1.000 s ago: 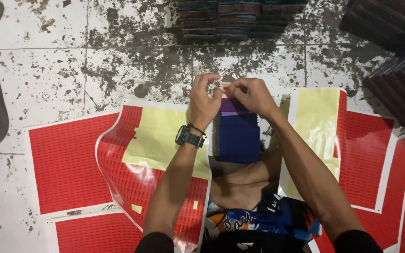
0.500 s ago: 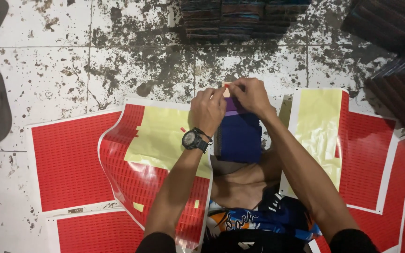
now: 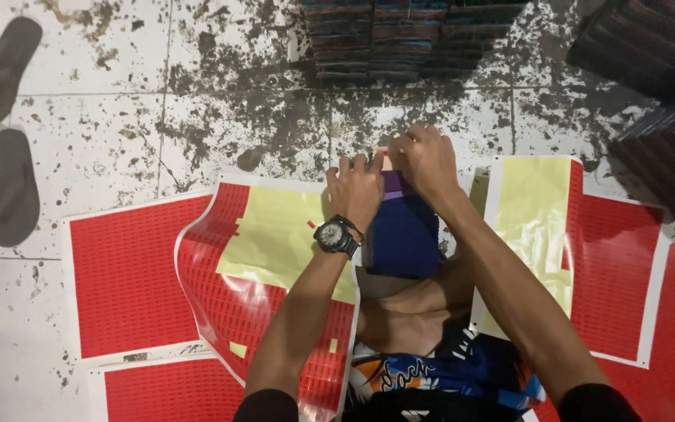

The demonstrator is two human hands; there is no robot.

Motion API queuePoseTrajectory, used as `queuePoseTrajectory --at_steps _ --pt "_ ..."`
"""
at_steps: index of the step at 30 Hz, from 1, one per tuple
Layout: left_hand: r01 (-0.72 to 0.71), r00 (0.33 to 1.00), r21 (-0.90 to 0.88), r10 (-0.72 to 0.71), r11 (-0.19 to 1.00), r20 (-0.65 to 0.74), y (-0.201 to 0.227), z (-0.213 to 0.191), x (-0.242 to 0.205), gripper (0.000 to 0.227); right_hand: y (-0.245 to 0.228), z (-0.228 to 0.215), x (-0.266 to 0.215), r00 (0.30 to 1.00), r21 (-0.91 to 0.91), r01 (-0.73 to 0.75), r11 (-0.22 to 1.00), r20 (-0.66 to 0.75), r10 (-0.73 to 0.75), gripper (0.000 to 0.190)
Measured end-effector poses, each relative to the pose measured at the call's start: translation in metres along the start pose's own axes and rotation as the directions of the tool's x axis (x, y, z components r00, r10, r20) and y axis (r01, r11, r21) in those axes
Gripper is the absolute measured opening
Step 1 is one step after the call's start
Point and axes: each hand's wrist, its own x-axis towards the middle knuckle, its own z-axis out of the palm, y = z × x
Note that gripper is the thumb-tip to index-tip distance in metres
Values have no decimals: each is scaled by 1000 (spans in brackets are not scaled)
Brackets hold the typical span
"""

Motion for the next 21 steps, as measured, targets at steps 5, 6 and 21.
queuePoseTrajectory --at_steps 5,6,21 --pt "81 996 -292 -71 953 44 -8 -18 7 33 13 18 -3 933 -201 166 965 -284 -219 11" --pt "147 988 -457 -149 877 33 -11 -19 8 33 17 26 -4 883 -249 225 942 -356 -305 15" --pt "414 905 -910 -119 19 409 0 10 33 43 -24 -65 -14 950 869 -232 437 298 -88 15"
